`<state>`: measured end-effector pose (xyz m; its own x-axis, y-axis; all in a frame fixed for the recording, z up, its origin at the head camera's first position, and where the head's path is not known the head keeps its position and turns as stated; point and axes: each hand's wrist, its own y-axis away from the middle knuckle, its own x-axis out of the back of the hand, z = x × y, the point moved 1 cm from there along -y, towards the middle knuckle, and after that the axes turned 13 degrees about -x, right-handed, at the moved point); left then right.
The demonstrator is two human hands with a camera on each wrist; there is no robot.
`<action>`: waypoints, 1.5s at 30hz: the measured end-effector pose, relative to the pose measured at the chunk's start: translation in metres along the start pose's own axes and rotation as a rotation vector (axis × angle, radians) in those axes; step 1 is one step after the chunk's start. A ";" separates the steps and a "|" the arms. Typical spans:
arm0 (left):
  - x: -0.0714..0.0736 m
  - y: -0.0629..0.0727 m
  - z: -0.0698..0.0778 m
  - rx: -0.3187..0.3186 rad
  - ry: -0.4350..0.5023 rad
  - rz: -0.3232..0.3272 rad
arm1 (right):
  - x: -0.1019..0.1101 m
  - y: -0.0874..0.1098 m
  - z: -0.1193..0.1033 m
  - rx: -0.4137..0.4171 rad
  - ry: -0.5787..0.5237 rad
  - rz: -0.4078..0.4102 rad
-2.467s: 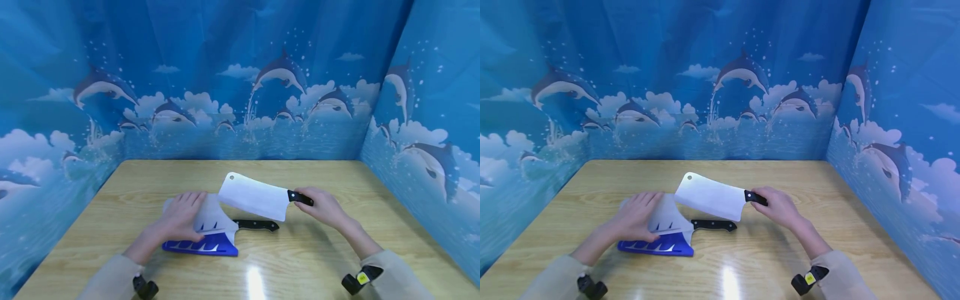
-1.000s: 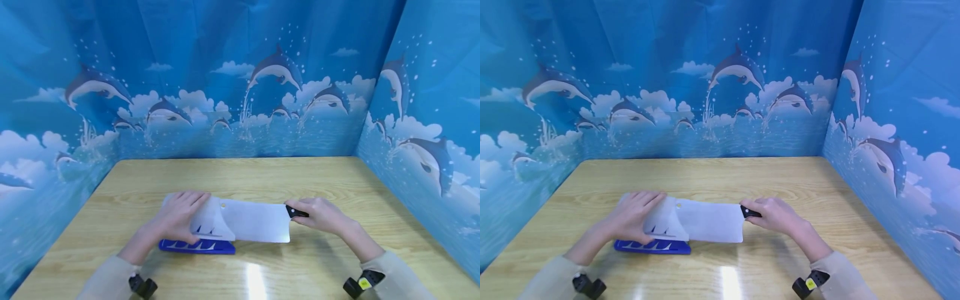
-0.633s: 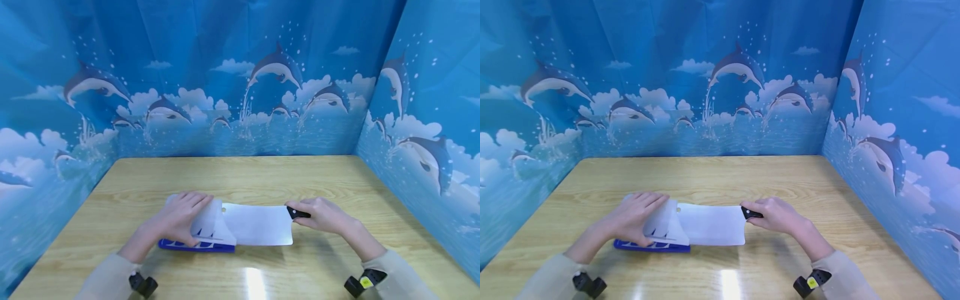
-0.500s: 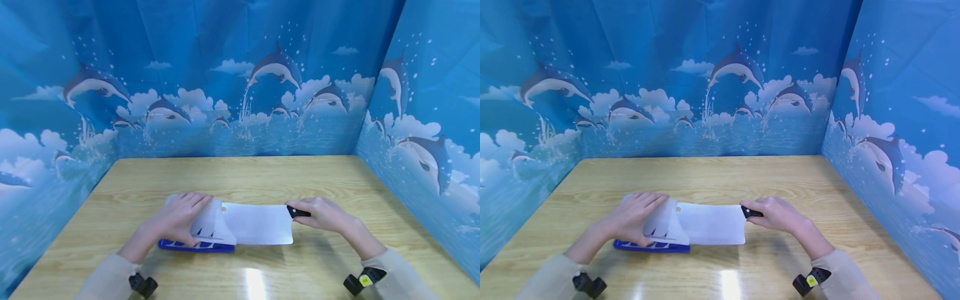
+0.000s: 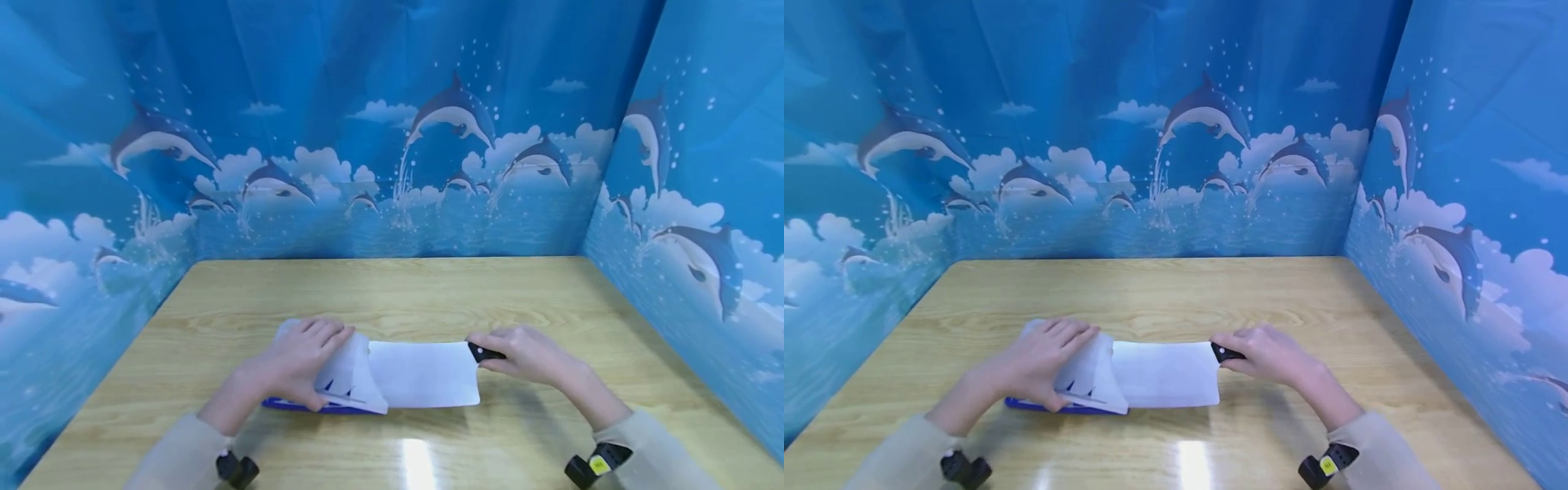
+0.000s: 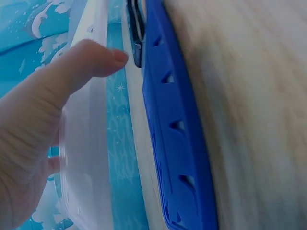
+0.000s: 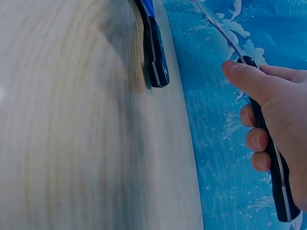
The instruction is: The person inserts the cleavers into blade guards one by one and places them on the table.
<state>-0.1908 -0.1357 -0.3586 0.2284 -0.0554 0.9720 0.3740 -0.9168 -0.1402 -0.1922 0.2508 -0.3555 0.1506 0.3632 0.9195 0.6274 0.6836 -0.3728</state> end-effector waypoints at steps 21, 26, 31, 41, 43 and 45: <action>-0.008 0.010 0.020 -0.046 -0.097 0.279 | 0.007 0.017 -0.029 -0.035 0.012 0.021; -0.006 0.007 0.022 -0.040 -0.097 0.256 | 0.003 0.011 -0.035 -0.069 0.023 0.001; -0.007 0.001 0.024 -0.052 -0.090 0.259 | -0.005 0.002 -0.039 -0.069 0.043 0.013; -0.006 -0.014 0.022 -0.046 -0.096 0.260 | -0.014 -0.014 -0.048 -0.118 0.046 0.030; -0.005 -0.018 0.023 -0.044 -0.099 0.259 | -0.015 -0.018 -0.050 -0.132 0.046 0.030; -0.004 -0.023 0.024 -0.039 -0.104 0.260 | -0.017 -0.022 -0.051 -0.149 0.043 0.029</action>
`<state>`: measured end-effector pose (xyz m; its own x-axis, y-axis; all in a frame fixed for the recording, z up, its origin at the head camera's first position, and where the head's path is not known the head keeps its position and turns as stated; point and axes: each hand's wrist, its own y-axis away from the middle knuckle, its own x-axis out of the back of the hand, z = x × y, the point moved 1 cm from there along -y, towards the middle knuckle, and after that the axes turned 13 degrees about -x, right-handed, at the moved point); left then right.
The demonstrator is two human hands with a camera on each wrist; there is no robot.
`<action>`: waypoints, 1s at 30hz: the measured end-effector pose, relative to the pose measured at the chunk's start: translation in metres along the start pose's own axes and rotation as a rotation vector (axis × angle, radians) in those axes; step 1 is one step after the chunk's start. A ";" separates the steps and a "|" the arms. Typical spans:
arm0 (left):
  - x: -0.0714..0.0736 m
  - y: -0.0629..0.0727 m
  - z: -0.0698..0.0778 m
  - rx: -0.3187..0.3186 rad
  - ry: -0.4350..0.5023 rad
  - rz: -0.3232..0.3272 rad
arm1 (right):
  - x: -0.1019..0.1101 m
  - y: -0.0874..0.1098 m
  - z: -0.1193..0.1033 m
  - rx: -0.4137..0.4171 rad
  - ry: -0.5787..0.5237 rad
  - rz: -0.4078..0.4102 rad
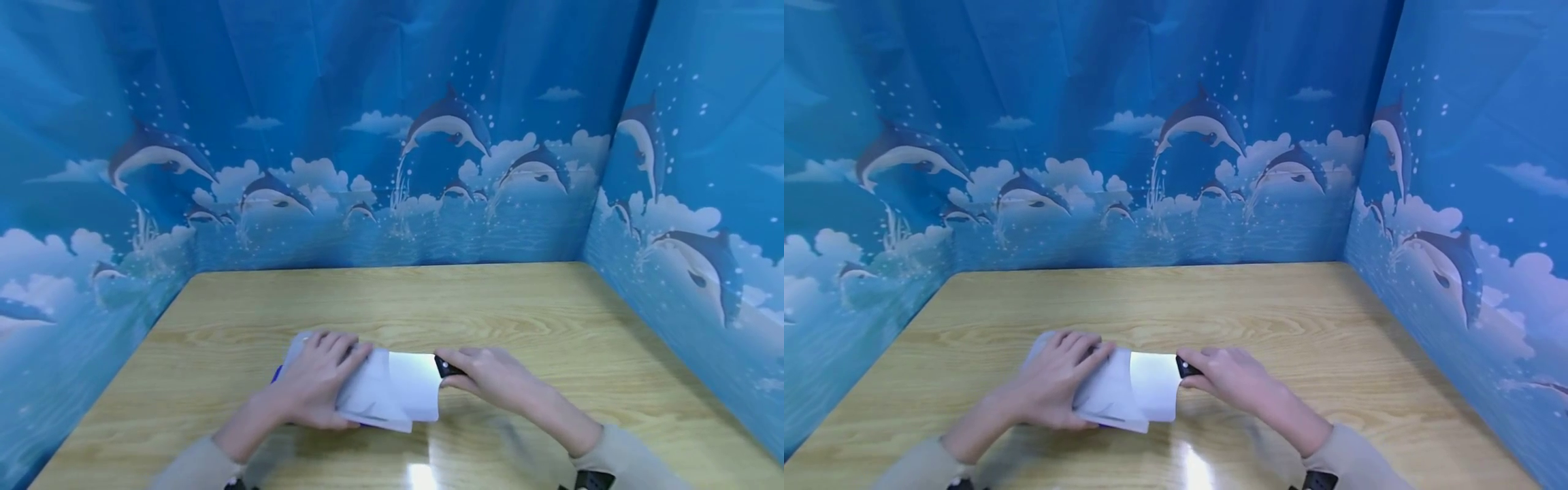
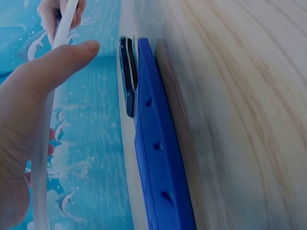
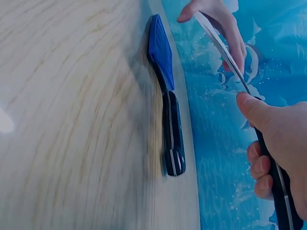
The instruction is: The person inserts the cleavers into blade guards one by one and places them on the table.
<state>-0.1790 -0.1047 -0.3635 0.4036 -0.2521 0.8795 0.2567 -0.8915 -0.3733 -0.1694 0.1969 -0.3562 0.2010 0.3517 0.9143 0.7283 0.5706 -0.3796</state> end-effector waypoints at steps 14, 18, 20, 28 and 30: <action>-0.005 -0.015 0.009 0.069 0.017 -0.152 | -0.021 -0.022 -0.011 -0.066 -0.066 -0.043; -0.005 -0.014 0.010 0.081 0.028 -0.176 | -0.023 -0.022 -0.011 -0.125 -0.077 -0.096; -0.006 -0.013 0.011 0.083 0.026 -0.173 | -0.024 -0.023 -0.011 -0.138 -0.075 -0.107; -0.007 -0.010 0.011 0.094 0.027 -0.181 | -0.025 -0.022 -0.012 -0.174 -0.059 -0.116; -0.006 -0.010 0.011 0.105 0.028 -0.196 | -0.026 -0.022 -0.011 -0.203 -0.049 -0.110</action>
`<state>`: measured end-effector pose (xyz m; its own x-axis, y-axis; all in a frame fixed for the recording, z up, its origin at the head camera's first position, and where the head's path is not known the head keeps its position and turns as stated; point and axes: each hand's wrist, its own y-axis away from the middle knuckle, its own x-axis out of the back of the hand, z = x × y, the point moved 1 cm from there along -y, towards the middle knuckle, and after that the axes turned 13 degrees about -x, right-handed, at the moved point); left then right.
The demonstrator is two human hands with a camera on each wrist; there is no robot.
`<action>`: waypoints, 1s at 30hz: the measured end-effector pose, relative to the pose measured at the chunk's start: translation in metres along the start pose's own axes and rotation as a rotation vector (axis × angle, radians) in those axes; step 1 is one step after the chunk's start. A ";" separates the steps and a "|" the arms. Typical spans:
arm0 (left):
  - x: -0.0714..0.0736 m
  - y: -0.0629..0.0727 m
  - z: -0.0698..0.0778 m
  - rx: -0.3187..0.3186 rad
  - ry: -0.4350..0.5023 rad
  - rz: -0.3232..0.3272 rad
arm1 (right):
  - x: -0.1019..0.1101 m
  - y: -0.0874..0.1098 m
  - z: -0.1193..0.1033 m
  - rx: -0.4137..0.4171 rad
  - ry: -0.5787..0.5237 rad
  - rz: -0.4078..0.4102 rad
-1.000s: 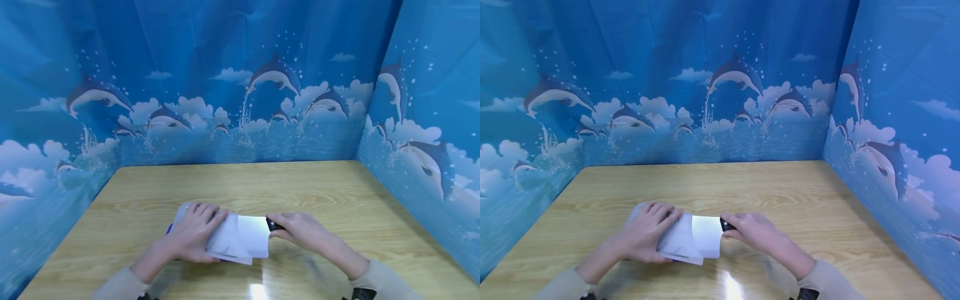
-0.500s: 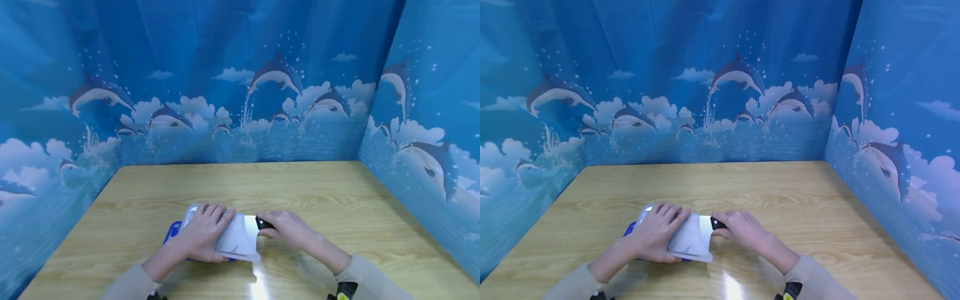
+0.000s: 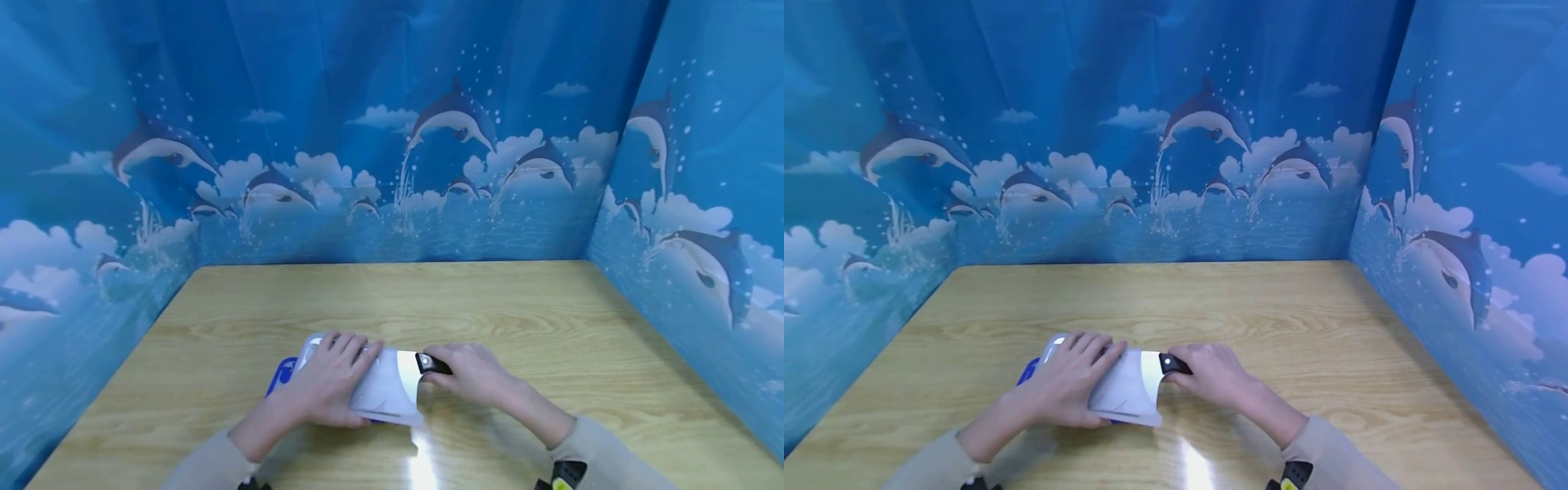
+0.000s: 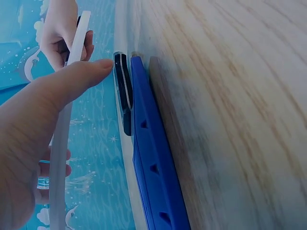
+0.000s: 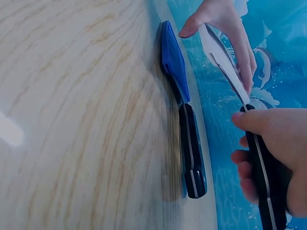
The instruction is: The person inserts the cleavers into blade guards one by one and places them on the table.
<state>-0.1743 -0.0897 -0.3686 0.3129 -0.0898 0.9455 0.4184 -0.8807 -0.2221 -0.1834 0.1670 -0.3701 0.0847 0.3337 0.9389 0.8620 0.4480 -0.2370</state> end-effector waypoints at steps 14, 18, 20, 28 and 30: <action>0.012 0.006 -0.018 0.041 0.008 -0.012 | 0.007 -0.005 0.006 -0.022 -0.033 0.069; 0.015 0.013 -0.026 0.086 0.050 -0.022 | 0.010 -0.011 0.009 -0.015 -0.053 0.032; 0.016 0.016 -0.029 0.109 0.052 -0.023 | 0.012 -0.014 0.011 -0.019 -0.065 0.013; 0.022 0.021 -0.042 0.109 0.045 0.020 | 0.018 -0.029 0.012 -0.074 -0.090 -0.052; 0.022 0.020 -0.048 0.115 0.050 0.018 | 0.019 -0.035 0.013 -0.096 -0.084 -0.067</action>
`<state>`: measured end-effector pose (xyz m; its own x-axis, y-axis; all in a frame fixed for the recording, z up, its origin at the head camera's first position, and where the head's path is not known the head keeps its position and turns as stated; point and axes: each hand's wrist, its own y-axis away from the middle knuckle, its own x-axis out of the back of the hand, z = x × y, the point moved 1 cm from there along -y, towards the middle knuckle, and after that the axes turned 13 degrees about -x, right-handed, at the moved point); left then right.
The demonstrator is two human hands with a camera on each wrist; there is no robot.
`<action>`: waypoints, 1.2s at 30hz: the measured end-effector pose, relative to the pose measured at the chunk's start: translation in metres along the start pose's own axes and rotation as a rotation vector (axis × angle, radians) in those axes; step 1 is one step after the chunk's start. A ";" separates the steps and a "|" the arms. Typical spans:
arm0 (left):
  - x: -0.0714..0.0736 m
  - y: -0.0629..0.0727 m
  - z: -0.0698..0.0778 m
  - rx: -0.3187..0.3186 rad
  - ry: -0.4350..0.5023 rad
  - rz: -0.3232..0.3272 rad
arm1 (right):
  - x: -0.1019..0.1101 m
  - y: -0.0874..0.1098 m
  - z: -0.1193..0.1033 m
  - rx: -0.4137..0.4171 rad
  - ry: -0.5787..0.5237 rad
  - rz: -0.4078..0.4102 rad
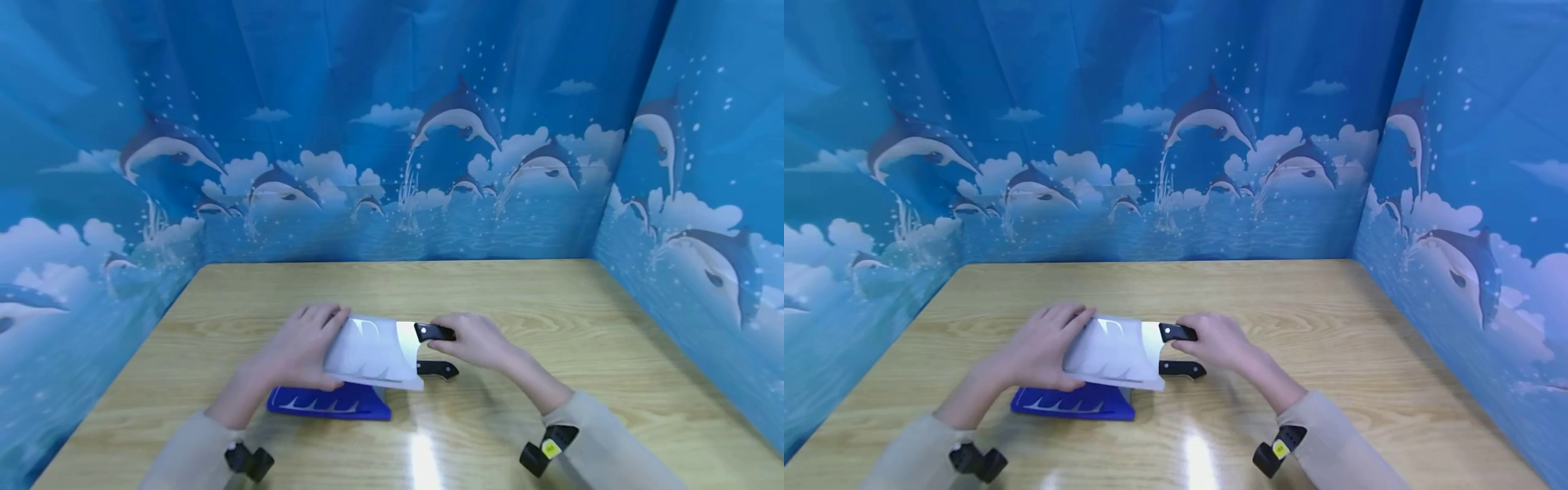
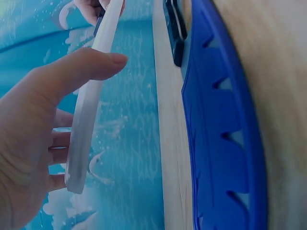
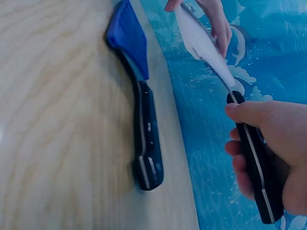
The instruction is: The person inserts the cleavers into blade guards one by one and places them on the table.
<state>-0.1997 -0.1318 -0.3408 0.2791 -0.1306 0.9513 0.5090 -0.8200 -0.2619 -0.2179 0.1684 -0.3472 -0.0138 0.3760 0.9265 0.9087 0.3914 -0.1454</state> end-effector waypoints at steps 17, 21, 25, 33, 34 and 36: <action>-0.010 -0.022 -0.060 0.175 0.136 -0.150 | 0.002 -0.047 0.042 -0.392 -0.349 -0.040; -0.020 -0.027 -0.070 0.214 0.187 -0.200 | -0.003 -0.055 0.047 -0.435 -0.403 -0.036; -0.030 -0.029 -0.080 0.230 0.225 -0.214 | -0.012 -0.064 0.050 -0.429 -0.391 -0.031; -0.048 -0.030 -0.089 0.279 0.308 -0.270 | -0.030 -0.076 0.060 -0.349 -0.267 -0.039; -0.051 -0.031 -0.089 0.279 0.310 -0.275 | -0.032 -0.076 0.062 -0.354 -0.264 -0.053; -0.056 -0.031 -0.089 0.276 0.312 -0.282 | -0.037 -0.076 0.063 -0.372 -0.261 -0.072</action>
<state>-0.3042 -0.1485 -0.3713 -0.1363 -0.1201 0.9834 0.7379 -0.6746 0.0199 -0.3130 0.1779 -0.3919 -0.1433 0.5767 0.8043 0.9890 0.1138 0.0945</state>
